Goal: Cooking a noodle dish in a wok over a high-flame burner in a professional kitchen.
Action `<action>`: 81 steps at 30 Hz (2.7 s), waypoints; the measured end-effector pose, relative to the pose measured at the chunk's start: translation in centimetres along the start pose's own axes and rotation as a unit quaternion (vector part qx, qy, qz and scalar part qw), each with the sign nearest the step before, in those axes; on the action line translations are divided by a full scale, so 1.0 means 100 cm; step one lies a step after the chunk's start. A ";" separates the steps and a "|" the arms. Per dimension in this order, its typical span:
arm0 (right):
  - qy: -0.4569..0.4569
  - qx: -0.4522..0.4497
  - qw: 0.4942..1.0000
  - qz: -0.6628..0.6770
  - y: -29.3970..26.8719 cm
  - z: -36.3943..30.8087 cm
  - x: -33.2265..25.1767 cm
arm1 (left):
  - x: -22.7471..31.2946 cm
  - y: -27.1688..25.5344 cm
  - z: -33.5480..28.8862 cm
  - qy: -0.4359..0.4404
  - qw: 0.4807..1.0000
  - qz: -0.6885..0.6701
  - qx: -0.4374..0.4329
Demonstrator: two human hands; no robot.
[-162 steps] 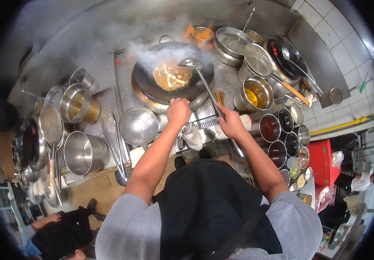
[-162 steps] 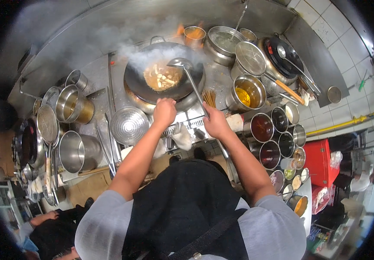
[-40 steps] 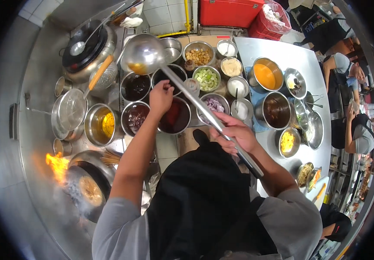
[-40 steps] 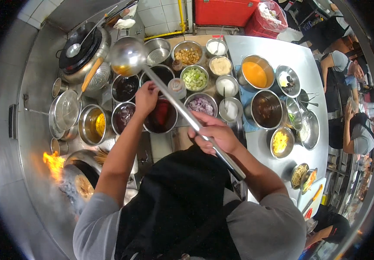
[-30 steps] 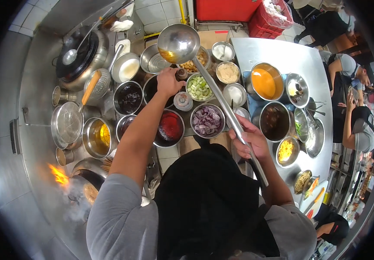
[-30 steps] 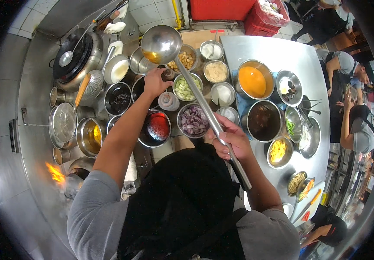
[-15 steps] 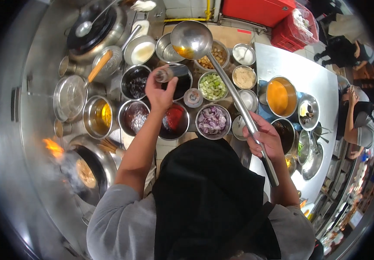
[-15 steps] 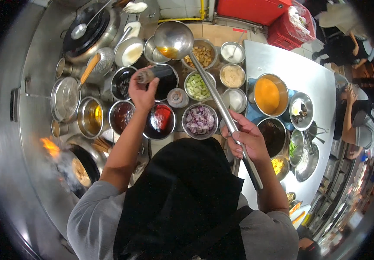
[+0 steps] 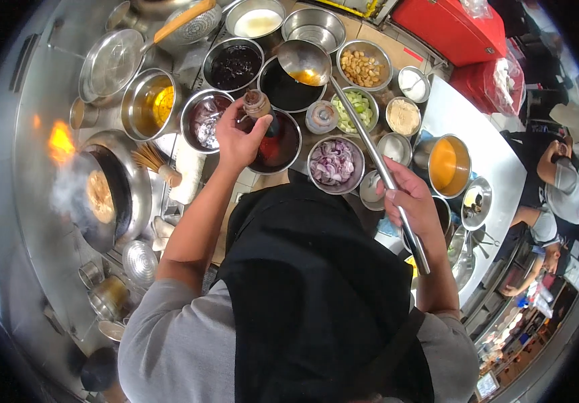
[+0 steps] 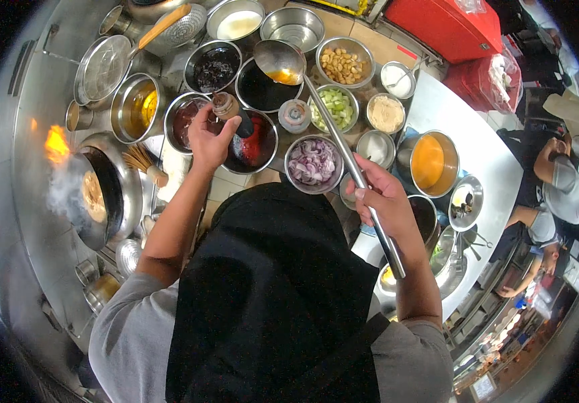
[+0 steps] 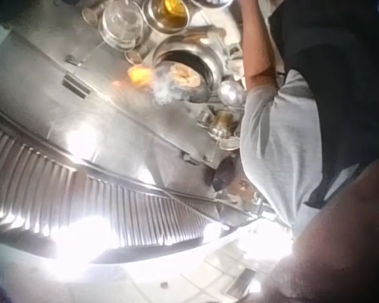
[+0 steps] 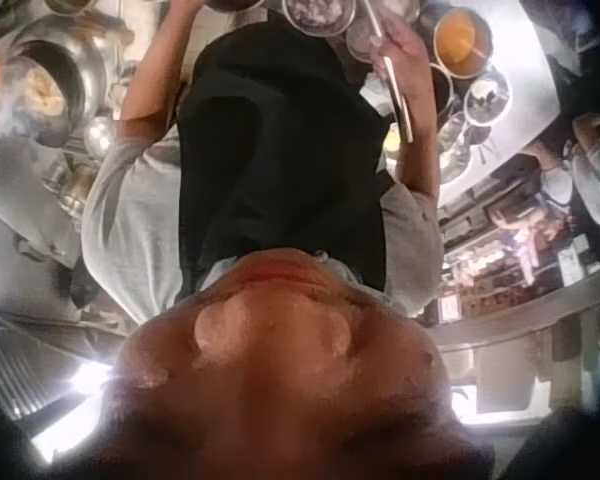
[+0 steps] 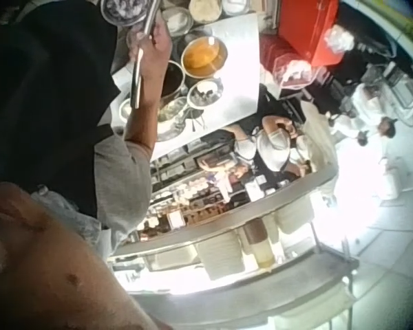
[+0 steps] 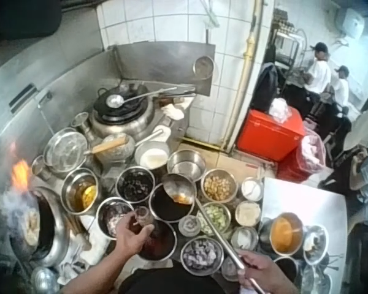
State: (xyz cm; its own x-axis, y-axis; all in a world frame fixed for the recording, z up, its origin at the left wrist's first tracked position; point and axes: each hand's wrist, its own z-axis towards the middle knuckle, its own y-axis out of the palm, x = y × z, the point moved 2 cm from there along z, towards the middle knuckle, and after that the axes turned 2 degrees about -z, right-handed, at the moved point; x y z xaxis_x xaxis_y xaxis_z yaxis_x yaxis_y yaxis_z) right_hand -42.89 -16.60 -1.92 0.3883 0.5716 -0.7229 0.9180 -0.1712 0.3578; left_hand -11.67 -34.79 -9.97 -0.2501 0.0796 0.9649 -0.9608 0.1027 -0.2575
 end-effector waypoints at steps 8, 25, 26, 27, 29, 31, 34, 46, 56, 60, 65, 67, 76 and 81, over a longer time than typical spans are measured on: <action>0.016 -0.017 1.000 0.006 -0.004 0.003 -0.002 | -0.009 0.001 -0.016 -0.022 0.999 -0.040 0.002; -0.023 -0.059 0.996 0.058 0.005 -0.013 -0.013 | -0.006 -0.006 -0.025 -0.015 1.000 -0.018 0.000; -0.028 -0.059 0.996 0.055 0.006 -0.014 -0.014 | -0.007 -0.007 -0.025 -0.014 1.000 -0.010 0.000; -0.032 -0.059 0.996 0.052 0.007 -0.015 -0.014 | -0.007 -0.008 -0.025 -0.013 1.000 -0.003 -0.001; -0.035 -0.052 0.997 0.051 0.009 -0.017 -0.014 | -0.007 -0.010 -0.026 -0.014 1.000 -0.003 0.001; -0.039 -0.047 0.997 0.050 0.010 -0.019 -0.013 | -0.008 -0.013 -0.027 -0.013 1.000 -0.003 0.003; -0.043 -0.052 0.995 0.069 0.010 -0.020 -0.011 | -0.015 -0.019 -0.028 0.001 1.000 -0.013 0.003; 0.009 -0.138 0.958 0.252 0.071 -0.017 -0.009 | -0.039 -0.096 -0.041 -0.007 0.998 -0.009 0.058; 0.158 -0.294 0.917 0.220 0.236 0.038 0.025 | -0.051 -0.273 -0.140 -0.095 0.980 0.036 0.169; 0.184 -0.358 0.910 0.098 0.332 0.075 0.060 | -0.044 -0.346 -0.201 -0.097 0.960 0.072 0.253; 0.138 -0.441 0.884 -0.072 0.440 0.133 0.128 | -0.067 -0.419 -0.266 -0.137 0.925 0.110 0.336; 0.076 -0.403 0.886 -0.217 0.478 0.155 0.154 | -0.062 -0.440 -0.278 -0.148 0.926 0.072 0.339; 0.085 -0.431 0.870 -0.225 0.526 0.110 0.152 | -0.088 -0.499 -0.293 -0.232 0.908 -0.062 0.343; 0.194 -0.460 0.856 -0.138 0.522 0.085 0.132 | -0.100 -0.513 -0.290 -0.277 0.897 -0.100 0.329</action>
State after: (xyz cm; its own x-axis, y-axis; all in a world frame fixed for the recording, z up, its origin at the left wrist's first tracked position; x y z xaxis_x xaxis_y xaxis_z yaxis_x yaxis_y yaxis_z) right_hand 10.82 -24.82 2.17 -0.0522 0.7420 -0.6684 0.4495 0.6151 0.6477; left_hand 43.61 -12.06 -7.91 0.0883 -0.3989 0.9127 -0.8102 -0.5618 -0.1672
